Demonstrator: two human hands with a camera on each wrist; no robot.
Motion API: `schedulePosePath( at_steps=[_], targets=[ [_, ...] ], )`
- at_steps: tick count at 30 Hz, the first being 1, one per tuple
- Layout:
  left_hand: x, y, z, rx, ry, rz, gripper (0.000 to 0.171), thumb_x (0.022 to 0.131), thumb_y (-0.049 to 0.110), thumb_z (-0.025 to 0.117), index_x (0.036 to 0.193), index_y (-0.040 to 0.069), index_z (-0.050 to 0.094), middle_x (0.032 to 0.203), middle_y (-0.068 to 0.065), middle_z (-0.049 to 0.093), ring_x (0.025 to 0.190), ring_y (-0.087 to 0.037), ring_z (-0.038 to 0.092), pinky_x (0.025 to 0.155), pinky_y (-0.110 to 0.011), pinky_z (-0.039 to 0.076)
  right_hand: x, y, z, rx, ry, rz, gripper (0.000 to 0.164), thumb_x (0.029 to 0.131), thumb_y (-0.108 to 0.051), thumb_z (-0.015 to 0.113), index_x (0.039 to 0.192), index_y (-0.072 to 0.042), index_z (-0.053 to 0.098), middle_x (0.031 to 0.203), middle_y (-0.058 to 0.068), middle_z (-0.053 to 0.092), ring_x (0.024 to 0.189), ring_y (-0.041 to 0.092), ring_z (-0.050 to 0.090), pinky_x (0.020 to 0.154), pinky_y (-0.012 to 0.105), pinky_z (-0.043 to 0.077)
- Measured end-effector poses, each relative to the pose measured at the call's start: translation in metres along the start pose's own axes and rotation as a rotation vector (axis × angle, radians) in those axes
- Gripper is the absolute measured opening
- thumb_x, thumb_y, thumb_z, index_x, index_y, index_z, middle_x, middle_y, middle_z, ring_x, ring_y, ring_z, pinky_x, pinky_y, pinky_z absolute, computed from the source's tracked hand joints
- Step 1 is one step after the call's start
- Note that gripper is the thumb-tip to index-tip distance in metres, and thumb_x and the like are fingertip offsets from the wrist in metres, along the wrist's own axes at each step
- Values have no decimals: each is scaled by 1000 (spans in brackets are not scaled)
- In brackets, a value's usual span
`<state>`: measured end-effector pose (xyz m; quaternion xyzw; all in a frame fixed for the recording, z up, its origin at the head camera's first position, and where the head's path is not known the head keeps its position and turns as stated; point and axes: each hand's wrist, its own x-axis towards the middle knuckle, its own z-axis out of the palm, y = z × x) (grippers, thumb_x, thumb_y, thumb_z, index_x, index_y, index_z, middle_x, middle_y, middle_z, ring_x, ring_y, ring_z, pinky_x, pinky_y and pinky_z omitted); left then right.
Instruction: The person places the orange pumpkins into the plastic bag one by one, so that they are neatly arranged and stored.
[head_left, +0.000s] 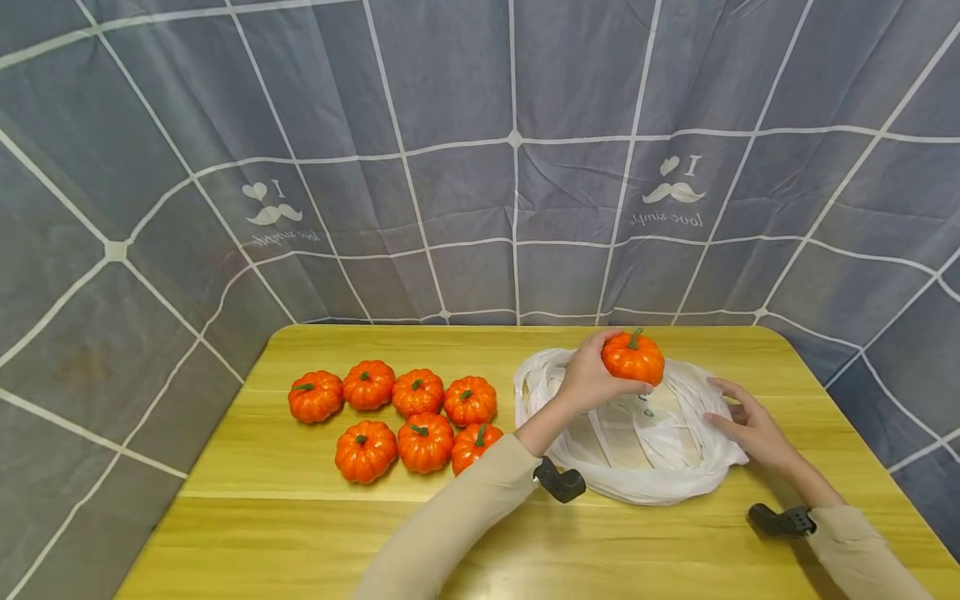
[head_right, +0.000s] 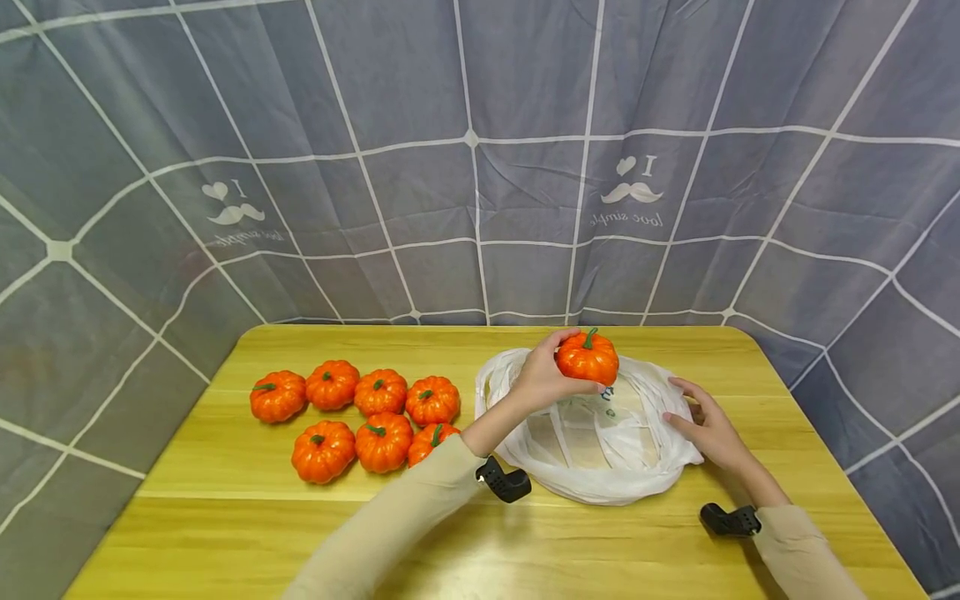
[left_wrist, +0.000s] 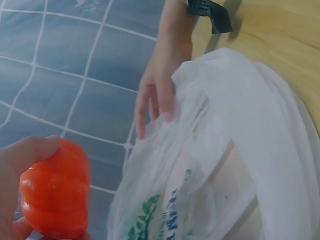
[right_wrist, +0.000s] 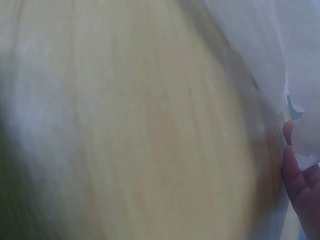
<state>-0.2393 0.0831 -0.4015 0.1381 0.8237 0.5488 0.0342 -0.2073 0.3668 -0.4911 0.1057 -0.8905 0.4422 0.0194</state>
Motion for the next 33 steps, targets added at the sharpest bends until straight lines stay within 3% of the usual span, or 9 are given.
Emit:
schedulePosePath(
  at_steps=[6, 12, 19, 26, 31, 33],
  targets=[
    [9, -6, 17, -17, -3, -28, 80, 64, 23, 88, 134, 19, 51, 127, 1, 60, 107, -11, 58, 88, -22, 47, 3, 0, 2, 6, -3, 6, 62, 94, -12, 61, 144, 3, 29, 136, 36, 35, 87, -17, 48, 65, 17, 52],
    [14, -7, 37, -91, 35, -92, 80, 62, 21, 89, 133, 19, 51, 121, 4, 61, 101, -8, 58, 86, -22, 47, 2, 3, 0, -16, 11, -5, 62, 93, -13, 62, 145, 0, 30, 134, 31, 37, 88, -14, 50, 66, 17, 52],
    [16, -11, 61, -36, 71, -141, 80, 61, 22, 91, 130, 19, 52, 120, 4, 61, 102, -9, 58, 88, -23, 48, 0, 3, 0, -8, 14, -23, 58, 94, -9, 60, 144, 1, 31, 129, 28, 39, 86, -16, 50, 62, 20, 53],
    [16, -10, 81, 11, 132, -186, 79, 58, 24, 92, 126, 23, 53, 115, 6, 59, 103, -9, 54, 88, -24, 46, -1, 3, -2, 4, 18, -31, 57, 94, -8, 60, 143, 0, 33, 125, 4, 44, 84, -13, 53, 60, 22, 53],
    [16, -11, 86, 22, 145, -206, 77, 60, 23, 91, 127, 24, 52, 118, 5, 58, 107, -11, 53, 90, -26, 46, 0, 1, -2, 7, -1, -33, 57, 94, -7, 59, 144, 1, 31, 131, 28, 40, 84, -13, 51, 60, 21, 52],
    [17, -13, 87, 32, 147, -203, 77, 60, 23, 91, 127, 24, 52, 119, 4, 57, 109, -12, 52, 91, -27, 46, 1, 1, -2, 15, -10, -28, 58, 94, -7, 58, 144, 1, 30, 132, 33, 38, 84, -13, 51, 60, 21, 53]
  ],
)
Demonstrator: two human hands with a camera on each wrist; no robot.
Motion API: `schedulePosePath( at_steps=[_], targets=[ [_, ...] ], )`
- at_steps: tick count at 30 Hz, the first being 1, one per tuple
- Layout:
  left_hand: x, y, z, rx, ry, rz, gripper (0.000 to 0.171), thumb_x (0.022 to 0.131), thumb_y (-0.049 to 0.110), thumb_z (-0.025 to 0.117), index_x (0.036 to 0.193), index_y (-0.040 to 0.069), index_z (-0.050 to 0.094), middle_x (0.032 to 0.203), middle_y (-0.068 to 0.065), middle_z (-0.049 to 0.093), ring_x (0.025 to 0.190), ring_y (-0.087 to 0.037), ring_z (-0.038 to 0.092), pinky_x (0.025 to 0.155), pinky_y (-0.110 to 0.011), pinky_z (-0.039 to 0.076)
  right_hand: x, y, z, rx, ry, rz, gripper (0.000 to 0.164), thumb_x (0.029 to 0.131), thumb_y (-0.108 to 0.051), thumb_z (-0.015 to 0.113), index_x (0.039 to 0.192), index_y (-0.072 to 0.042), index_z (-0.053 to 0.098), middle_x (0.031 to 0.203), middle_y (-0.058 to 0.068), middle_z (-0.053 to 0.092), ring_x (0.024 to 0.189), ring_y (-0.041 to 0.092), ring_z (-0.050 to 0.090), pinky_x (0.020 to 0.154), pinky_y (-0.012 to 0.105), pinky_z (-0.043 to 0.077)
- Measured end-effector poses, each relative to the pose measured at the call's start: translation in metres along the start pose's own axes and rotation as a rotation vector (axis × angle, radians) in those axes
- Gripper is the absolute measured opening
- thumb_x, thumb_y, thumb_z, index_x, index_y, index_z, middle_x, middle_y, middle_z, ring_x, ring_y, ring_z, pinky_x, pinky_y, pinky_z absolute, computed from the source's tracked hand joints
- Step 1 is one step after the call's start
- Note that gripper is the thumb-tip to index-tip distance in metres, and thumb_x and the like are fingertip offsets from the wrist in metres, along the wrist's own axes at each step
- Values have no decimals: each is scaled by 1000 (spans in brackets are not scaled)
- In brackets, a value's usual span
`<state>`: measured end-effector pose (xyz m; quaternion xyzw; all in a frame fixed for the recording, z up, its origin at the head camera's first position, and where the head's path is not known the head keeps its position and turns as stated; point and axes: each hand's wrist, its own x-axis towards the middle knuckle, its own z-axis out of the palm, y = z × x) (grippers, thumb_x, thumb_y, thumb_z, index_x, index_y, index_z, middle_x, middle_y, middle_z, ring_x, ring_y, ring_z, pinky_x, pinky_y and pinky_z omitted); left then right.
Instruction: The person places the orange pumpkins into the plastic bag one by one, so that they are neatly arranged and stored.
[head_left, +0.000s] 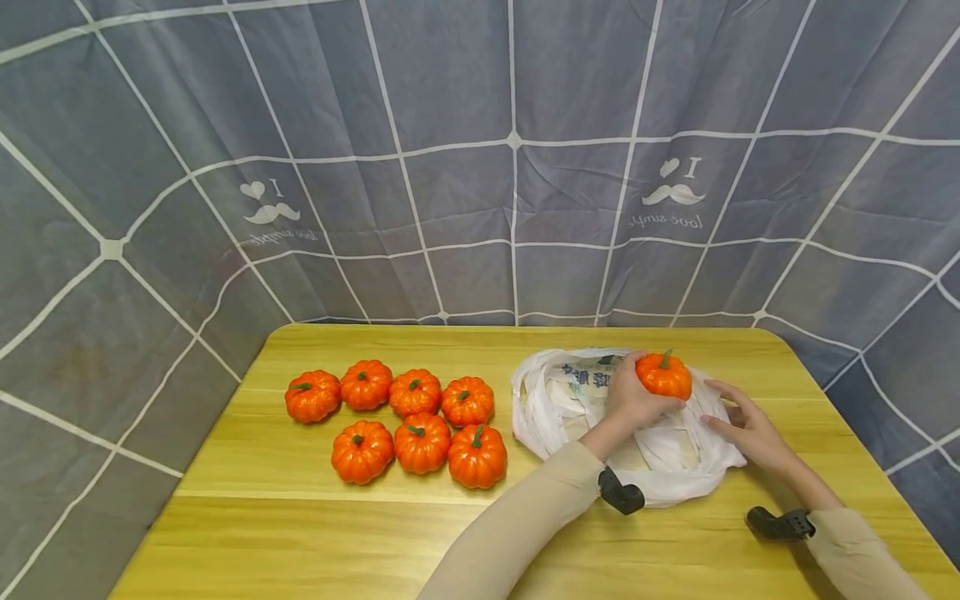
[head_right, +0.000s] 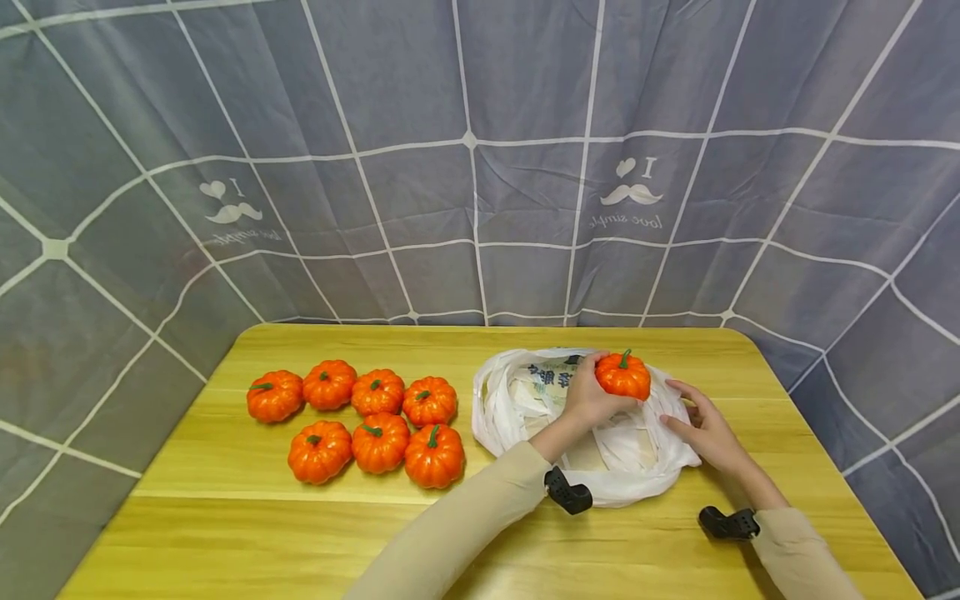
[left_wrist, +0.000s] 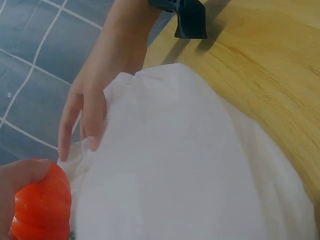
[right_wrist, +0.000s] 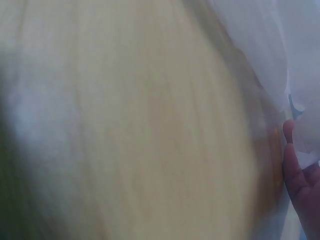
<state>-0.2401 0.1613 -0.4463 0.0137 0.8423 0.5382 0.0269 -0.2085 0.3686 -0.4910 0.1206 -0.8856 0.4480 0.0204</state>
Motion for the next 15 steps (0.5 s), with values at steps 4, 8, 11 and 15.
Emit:
schedulePosePath(
  at_steps=[4, 8, 11, 15],
  targets=[
    [2, -6, 7, 33, 14, 7, 76, 60, 24, 91, 126, 25, 54, 118, 4, 54, 107, -10, 51, 90, -26, 46, -1, 0, 1, 7, 2, 2, 58, 94, -7, 59, 144, 1, 31, 131, 30, 38, 83, -12, 52, 60, 22, 54],
    [2, -9, 12, 66, 26, 16, 75, 58, 24, 93, 123, 28, 56, 113, 4, 51, 102, -8, 51, 88, -24, 46, -1, -1, 1, -1, 16, -6, 57, 93, -7, 59, 143, 1, 33, 129, 20, 40, 83, -11, 53, 61, 22, 54],
    [2, -11, 13, 73, 28, 39, 73, 57, 22, 93, 120, 29, 57, 112, 5, 54, 101, -8, 52, 88, -24, 46, -1, -1, 2, 5, 13, -15, 56, 94, -7, 59, 142, 2, 33, 128, 23, 41, 83, -11, 54, 61, 22, 54],
    [4, -17, 15, 54, 27, 57, 71, 57, 19, 92, 119, 27, 58, 114, 5, 59, 104, -9, 55, 92, -25, 46, -1, -1, 1, 24, -2, -8, 57, 94, -7, 58, 143, 3, 30, 131, 33, 37, 83, -12, 54, 61, 22, 54]
  ],
)
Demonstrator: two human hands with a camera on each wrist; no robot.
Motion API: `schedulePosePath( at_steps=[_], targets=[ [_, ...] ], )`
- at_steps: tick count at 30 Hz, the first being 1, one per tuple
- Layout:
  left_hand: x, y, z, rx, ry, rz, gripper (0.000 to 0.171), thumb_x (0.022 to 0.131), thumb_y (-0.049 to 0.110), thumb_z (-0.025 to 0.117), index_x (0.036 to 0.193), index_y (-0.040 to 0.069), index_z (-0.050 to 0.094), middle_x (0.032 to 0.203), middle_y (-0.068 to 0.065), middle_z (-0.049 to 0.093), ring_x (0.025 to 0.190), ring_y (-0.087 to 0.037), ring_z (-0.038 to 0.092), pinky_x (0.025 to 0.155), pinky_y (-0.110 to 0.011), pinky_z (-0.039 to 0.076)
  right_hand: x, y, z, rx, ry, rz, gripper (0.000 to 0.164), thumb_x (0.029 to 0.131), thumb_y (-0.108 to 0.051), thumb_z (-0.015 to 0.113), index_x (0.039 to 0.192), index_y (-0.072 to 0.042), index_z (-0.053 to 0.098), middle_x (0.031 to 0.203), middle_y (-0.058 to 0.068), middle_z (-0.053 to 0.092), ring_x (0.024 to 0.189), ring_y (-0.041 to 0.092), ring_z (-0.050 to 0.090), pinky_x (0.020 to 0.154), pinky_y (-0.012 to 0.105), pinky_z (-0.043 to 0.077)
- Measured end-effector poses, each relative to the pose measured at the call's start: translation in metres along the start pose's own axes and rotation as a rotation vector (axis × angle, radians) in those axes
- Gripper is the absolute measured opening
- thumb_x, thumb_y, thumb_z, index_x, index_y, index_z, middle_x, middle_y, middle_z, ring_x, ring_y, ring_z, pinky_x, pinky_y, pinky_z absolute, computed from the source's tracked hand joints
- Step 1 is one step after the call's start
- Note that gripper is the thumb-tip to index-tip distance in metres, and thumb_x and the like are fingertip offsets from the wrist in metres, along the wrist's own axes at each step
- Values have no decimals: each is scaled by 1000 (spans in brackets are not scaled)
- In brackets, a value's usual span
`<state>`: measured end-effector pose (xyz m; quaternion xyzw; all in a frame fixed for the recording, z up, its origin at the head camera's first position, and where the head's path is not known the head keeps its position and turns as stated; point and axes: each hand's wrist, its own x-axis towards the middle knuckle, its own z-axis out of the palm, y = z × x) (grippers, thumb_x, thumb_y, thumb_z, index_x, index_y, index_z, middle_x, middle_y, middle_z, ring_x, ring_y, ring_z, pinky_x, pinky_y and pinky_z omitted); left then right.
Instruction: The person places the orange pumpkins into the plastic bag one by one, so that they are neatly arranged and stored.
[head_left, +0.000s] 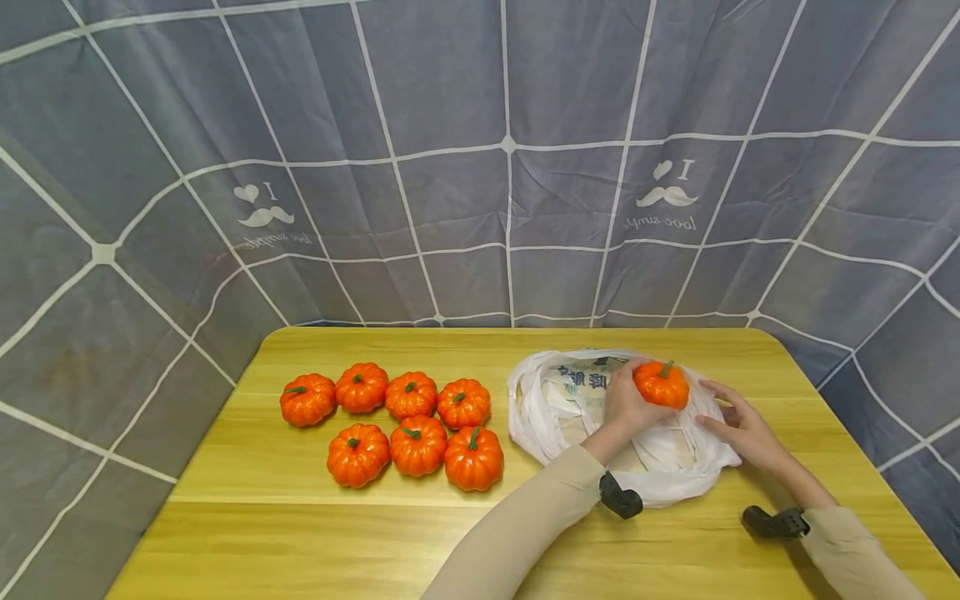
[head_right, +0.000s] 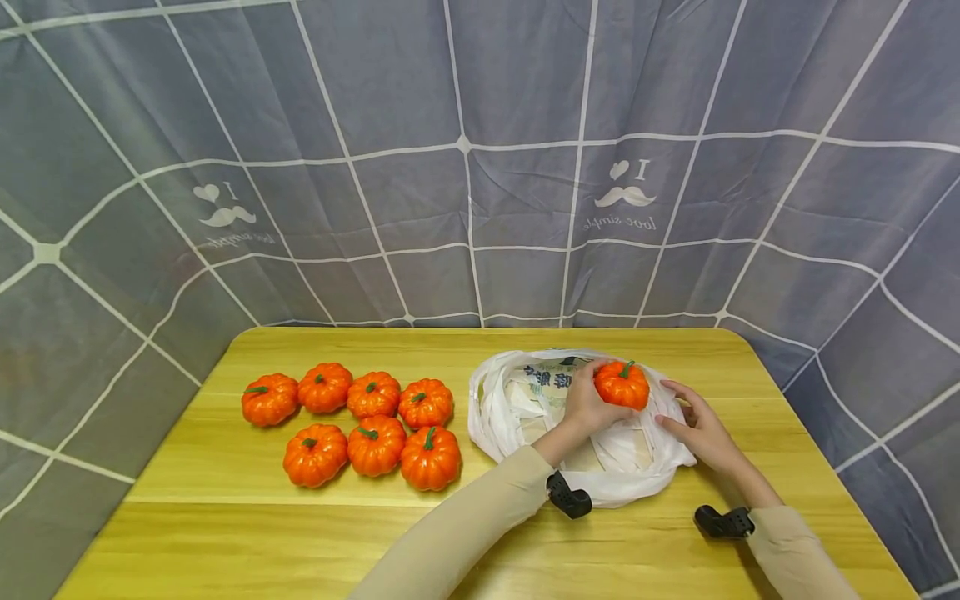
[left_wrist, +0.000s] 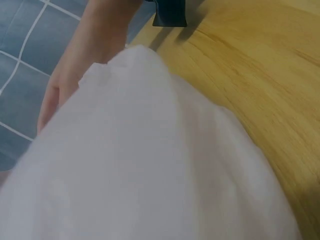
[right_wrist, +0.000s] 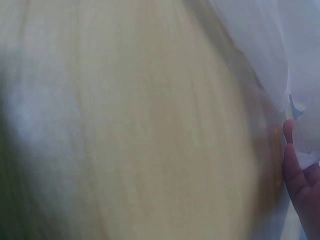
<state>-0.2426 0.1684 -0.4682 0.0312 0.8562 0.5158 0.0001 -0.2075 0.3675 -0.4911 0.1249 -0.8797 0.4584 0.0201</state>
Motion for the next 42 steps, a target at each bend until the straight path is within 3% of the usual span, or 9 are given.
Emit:
schedulePosePath(
  at_steps=[5, 17, 19, 26, 32, 35, 42],
  targets=[
    [1, -5, 3, -1, -18, -41, 72, 60, 20, 92, 122, 21, 56, 116, 5, 60, 107, -11, 56, 95, -26, 46, 1, 1, -1, -7, -5, 24, 58, 94, -9, 58, 143, 3, 29, 134, 35, 36, 85, -14, 51, 62, 21, 54],
    [-1, -4, 5, 60, -17, -45, 69, 63, 24, 90, 123, 21, 55, 117, 4, 60, 108, -13, 56, 95, -26, 47, 1, 2, -1, 2, -6, 25, 58, 94, -9, 58, 144, 2, 29, 133, 33, 37, 86, -15, 50, 63, 21, 54],
    [-2, -3, 5, 78, -19, -43, 70, 64, 26, 90, 123, 21, 55, 117, 3, 60, 109, -13, 56, 95, -26, 46, 1, 2, -1, 2, 2, 20, 58, 94, -8, 59, 144, 1, 30, 132, 28, 38, 86, -15, 51, 63, 21, 54],
    [-4, -3, 4, 121, -9, -26, 70, 64, 30, 90, 124, 20, 54, 117, 3, 60, 109, -13, 55, 94, -26, 46, 0, 3, 0, 20, 13, 5, 58, 94, -8, 60, 144, -1, 32, 125, -7, 38, 87, -13, 53, 63, 22, 55],
    [-5, -3, 3, 112, -12, -41, 71, 64, 27, 89, 124, 17, 52, 117, 1, 59, 108, -15, 55, 94, -27, 46, -1, 3, 0, 55, 0, -15, 58, 93, -5, 59, 144, -1, 32, 121, -24, 35, 86, -11, 56, 62, 23, 55],
    [-6, 0, 1, 108, -36, -63, 72, 64, 24, 89, 125, 17, 51, 117, 0, 58, 108, -15, 54, 93, -27, 46, -1, 3, 0, 66, -7, -16, 58, 93, -5, 59, 145, -1, 31, 119, -29, 34, 86, -11, 56, 61, 23, 55],
    [-7, 9, -13, 174, -120, -42, 75, 66, 25, 87, 130, 16, 49, 119, -2, 58, 109, -16, 53, 93, -28, 45, -2, 1, 1, 90, -19, -19, 58, 94, -4, 58, 145, -1, 30, 119, -31, 35, 83, -8, 58, 59, 24, 56]
  ],
)
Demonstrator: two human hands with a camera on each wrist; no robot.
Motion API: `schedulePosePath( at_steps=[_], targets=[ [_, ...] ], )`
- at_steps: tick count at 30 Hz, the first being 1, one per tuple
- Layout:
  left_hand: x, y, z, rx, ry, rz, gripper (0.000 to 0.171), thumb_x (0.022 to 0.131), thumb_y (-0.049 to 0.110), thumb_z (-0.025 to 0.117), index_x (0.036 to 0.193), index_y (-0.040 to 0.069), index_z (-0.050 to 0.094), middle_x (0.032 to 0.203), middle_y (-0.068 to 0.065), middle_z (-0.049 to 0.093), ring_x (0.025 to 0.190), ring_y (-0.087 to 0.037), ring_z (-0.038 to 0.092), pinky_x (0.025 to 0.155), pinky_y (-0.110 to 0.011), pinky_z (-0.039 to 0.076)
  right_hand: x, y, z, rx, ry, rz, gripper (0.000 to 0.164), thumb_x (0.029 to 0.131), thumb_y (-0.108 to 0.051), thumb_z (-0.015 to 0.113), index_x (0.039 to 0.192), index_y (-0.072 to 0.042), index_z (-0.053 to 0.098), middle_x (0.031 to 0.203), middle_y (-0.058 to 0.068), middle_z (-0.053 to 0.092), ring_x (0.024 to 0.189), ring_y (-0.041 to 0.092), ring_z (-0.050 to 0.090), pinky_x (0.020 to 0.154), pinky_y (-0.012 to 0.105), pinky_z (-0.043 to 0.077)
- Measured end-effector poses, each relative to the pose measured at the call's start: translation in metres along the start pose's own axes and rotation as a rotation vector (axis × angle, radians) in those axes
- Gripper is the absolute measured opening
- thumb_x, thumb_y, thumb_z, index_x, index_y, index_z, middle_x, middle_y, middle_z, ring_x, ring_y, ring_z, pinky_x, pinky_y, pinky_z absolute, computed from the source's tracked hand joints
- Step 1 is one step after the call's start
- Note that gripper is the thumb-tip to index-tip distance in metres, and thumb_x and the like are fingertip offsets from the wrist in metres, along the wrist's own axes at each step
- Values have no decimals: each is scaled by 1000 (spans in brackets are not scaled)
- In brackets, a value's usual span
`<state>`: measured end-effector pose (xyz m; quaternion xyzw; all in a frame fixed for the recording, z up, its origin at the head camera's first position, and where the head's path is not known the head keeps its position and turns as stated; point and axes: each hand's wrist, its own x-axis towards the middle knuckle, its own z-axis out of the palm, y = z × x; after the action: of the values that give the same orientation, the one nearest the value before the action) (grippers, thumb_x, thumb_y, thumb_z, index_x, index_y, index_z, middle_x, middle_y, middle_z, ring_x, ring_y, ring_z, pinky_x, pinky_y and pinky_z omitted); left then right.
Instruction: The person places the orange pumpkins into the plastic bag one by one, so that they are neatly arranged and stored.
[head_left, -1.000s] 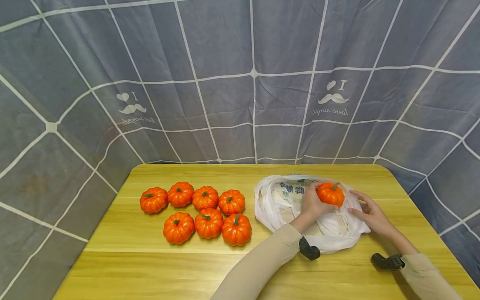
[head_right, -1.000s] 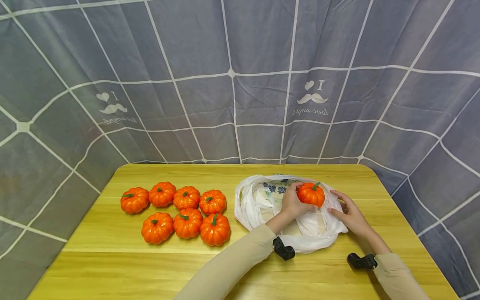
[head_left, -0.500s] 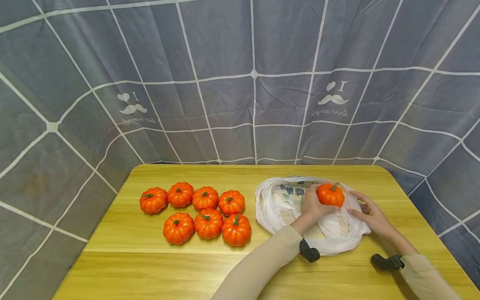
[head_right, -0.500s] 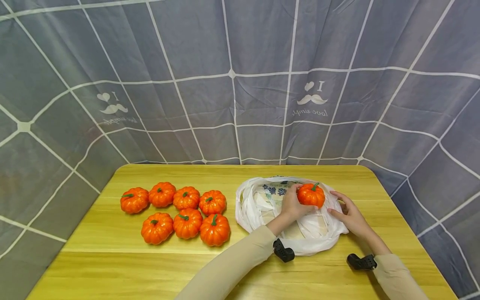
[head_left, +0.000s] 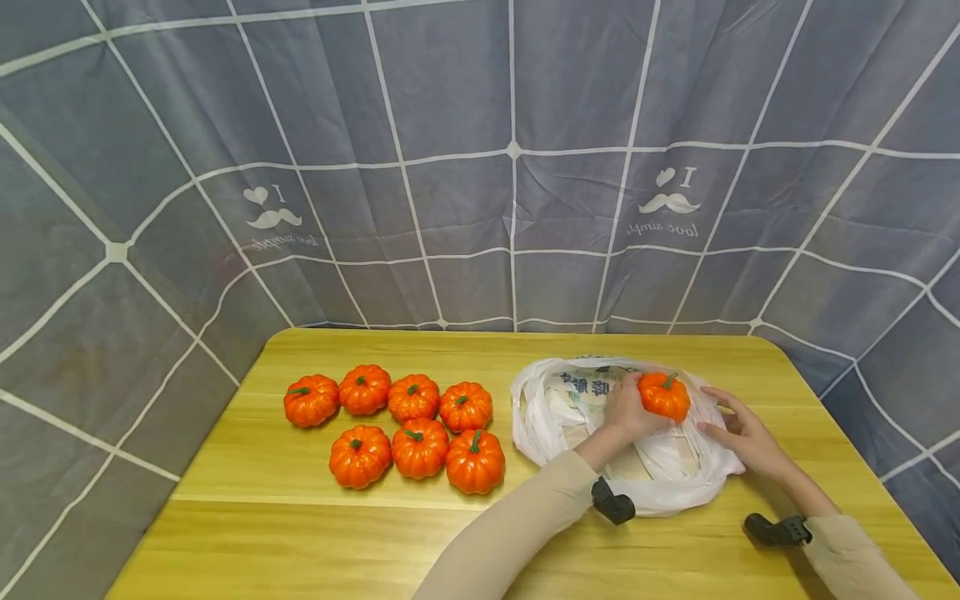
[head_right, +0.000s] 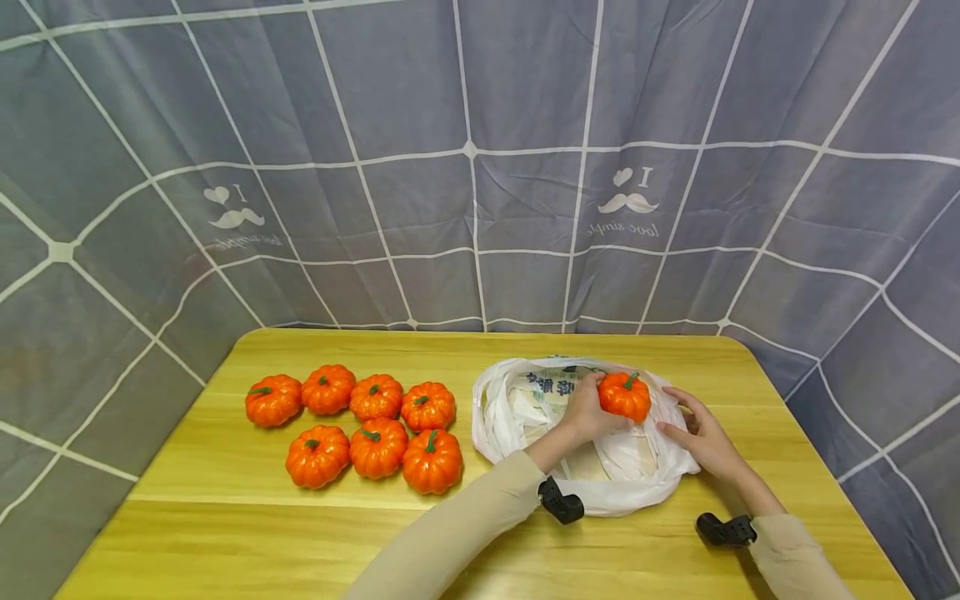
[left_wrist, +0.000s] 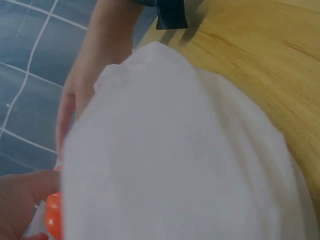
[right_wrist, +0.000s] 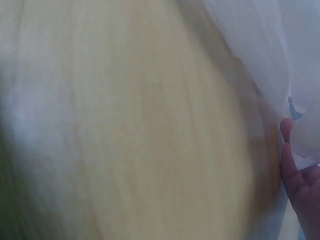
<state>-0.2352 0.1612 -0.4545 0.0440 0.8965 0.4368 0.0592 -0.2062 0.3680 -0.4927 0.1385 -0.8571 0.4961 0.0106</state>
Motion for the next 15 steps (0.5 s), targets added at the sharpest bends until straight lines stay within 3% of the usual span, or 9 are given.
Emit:
schedulePosePath(
  at_steps=[4, 8, 11, 15],
  targets=[
    [-2, 2, -12, -36, -35, 35, 74, 66, 21, 87, 130, 19, 52, 123, -1, 58, 113, -15, 52, 95, -29, 44, -1, 1, 0, 0, 6, -3, 58, 93, -4, 58, 145, -2, 31, 118, -32, 36, 83, -7, 58, 59, 24, 55],
    [-3, 4, -28, -90, -117, 102, 70, 66, 14, 87, 128, 22, 56, 126, 0, 59, 112, -14, 53, 93, -28, 43, -1, 3, -2, -26, 20, -5, 58, 93, -3, 59, 145, -2, 32, 118, -33, 36, 83, -10, 57, 59, 22, 55],
    [-5, 6, -40, -67, -180, 134, 70, 68, 15, 85, 131, 19, 54, 127, -2, 59, 112, -14, 54, 93, -28, 43, -1, 3, -2, -37, 15, -2, 59, 93, -4, 59, 145, -1, 31, 118, -32, 34, 84, -10, 56, 60, 23, 55],
    [-8, 9, -55, -14, -217, 144, 75, 74, 23, 82, 139, 12, 46, 136, -6, 55, 120, -18, 53, 97, -30, 45, -1, 4, -2, -44, 13, 5, 59, 93, -5, 59, 145, -2, 31, 119, -32, 33, 84, -10, 56, 60, 23, 55]
  ],
)
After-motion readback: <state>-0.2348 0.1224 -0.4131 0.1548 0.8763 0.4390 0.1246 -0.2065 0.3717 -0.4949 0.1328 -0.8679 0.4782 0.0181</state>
